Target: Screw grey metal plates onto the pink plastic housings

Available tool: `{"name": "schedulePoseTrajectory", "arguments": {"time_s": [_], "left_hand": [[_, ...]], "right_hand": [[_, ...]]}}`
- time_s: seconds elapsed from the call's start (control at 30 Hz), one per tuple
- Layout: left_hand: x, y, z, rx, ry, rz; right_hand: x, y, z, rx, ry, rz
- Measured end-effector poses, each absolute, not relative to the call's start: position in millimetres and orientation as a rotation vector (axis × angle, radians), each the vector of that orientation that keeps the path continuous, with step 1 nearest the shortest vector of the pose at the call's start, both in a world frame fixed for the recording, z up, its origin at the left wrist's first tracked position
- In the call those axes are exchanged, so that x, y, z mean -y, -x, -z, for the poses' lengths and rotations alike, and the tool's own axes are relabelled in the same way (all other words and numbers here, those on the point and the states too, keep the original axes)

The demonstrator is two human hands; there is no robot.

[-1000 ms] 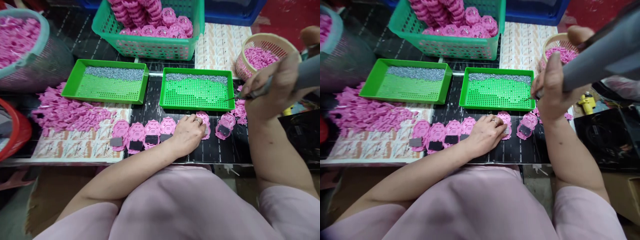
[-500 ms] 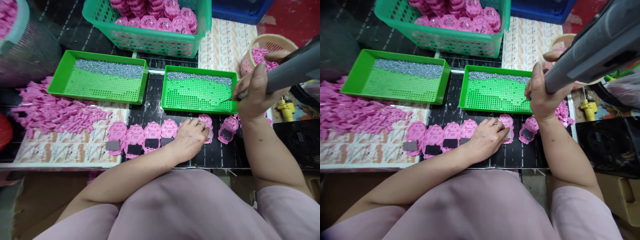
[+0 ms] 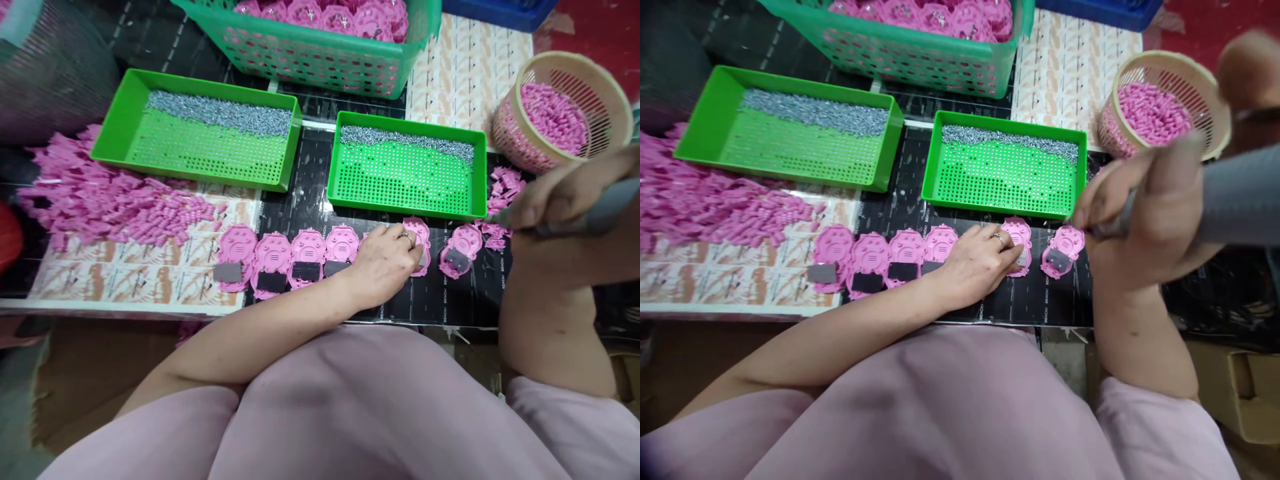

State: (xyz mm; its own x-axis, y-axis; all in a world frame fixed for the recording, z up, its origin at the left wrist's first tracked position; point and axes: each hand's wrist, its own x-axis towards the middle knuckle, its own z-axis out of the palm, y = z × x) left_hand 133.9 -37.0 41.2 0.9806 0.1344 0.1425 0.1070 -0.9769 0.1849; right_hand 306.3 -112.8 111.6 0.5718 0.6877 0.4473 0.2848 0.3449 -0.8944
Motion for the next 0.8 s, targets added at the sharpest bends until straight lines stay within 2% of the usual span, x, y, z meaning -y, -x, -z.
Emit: {"name": "schedulePoseTrajectory", "arguments": {"time_s": [0.2,0.8], "left_hand": [[40,-134,-39,-0.169,-3.006,-0.262],[35,-136,-38,-0.201,-2.932,-0.241]], "right_hand": [[119,-254,-97,1.019,1.104,-0.241],[114,-256,-93,1.123,1.073,-0.152]]}}
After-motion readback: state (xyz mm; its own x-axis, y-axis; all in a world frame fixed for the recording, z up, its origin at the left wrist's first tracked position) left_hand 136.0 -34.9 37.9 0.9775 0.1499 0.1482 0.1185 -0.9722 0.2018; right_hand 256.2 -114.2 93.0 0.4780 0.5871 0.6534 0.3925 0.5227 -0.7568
